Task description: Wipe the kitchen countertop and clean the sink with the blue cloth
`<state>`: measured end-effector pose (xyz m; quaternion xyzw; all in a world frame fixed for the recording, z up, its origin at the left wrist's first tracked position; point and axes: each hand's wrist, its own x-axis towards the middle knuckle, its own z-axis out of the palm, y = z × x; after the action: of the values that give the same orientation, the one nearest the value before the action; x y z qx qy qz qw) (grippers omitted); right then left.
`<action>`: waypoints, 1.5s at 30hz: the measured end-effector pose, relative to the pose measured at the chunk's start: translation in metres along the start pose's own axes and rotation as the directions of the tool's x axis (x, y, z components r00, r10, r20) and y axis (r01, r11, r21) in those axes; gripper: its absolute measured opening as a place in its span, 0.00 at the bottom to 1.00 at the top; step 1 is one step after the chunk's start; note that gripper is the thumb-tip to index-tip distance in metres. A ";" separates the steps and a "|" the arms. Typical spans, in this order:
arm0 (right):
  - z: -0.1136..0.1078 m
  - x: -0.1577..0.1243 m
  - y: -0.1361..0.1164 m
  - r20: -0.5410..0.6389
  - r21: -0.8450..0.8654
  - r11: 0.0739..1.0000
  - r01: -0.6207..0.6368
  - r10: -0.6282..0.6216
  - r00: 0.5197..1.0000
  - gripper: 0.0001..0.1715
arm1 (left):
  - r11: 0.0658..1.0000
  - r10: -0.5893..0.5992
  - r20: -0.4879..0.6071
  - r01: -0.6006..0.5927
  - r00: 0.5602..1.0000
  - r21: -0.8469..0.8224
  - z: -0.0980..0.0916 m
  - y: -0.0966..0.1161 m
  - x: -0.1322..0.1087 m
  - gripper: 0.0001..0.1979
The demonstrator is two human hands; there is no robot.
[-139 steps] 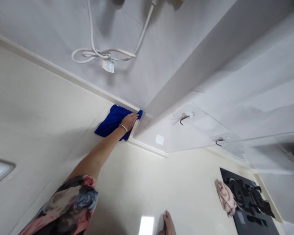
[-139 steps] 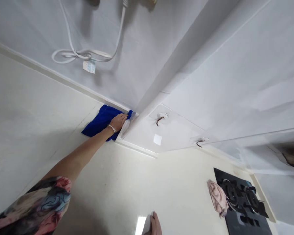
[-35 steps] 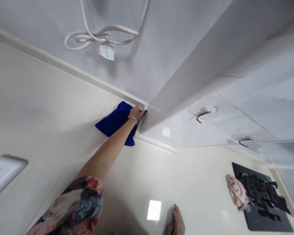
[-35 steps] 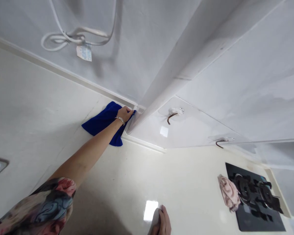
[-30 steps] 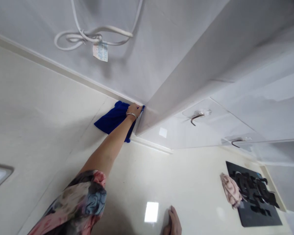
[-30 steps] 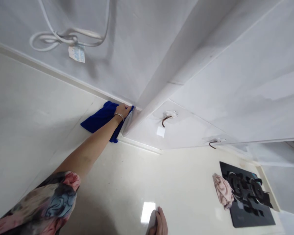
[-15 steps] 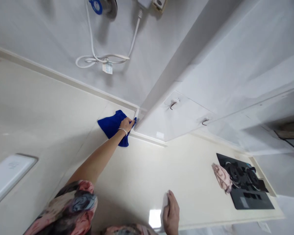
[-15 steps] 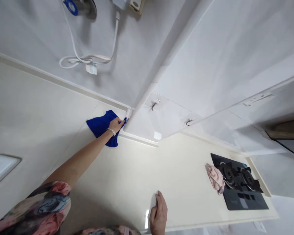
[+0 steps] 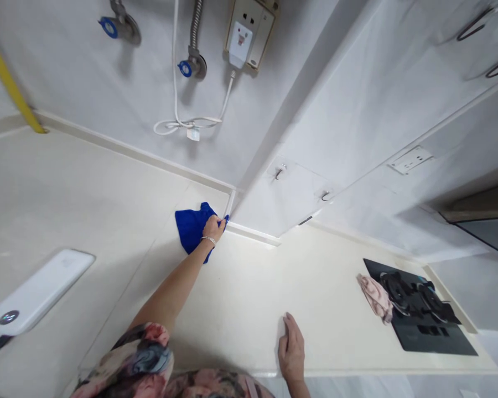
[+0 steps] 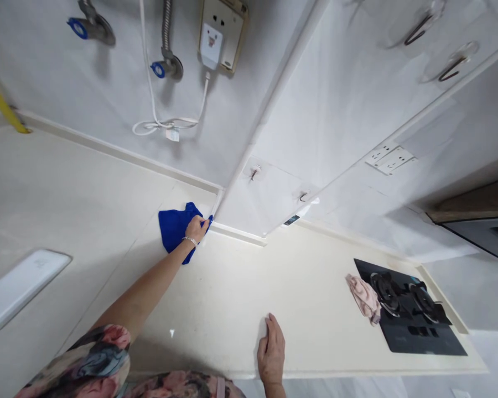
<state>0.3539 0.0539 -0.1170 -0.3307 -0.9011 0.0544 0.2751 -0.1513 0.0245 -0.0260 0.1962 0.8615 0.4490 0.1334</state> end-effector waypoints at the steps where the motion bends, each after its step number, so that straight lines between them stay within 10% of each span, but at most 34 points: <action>1: 0.000 0.000 0.000 -0.002 0.002 1.000 -0.003 0.003 1.000 0.27 | 1.000 0.005 -0.005 -0.005 1.000 -0.006 0.000 -0.001 -0.002 0.05; 10: -0.003 -0.002 0.001 0.054 -0.005 1.000 -0.017 0.018 0.998 0.27 | 0.999 -0.035 -0.004 0.035 0.999 0.008 0.009 -0.001 0.004 0.05; 32: -0.018 -0.012 0.012 0.128 -0.066 0.998 0.016 -0.008 0.992 0.27 | 0.996 -0.085 0.113 0.087 0.990 -0.009 0.032 0.036 0.114 0.11; 45: -0.024 -0.011 0.002 0.159 -0.054 0.998 -0.037 0.046 0.986 0.26 | 0.968 -0.017 -0.136 -0.017 0.991 -0.251 0.069 0.024 0.182 0.11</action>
<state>0.3744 0.0466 -0.1027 -0.3509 -0.9143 0.0635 0.1920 -0.2799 0.1698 -0.0548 0.1464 0.8047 0.5669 0.0977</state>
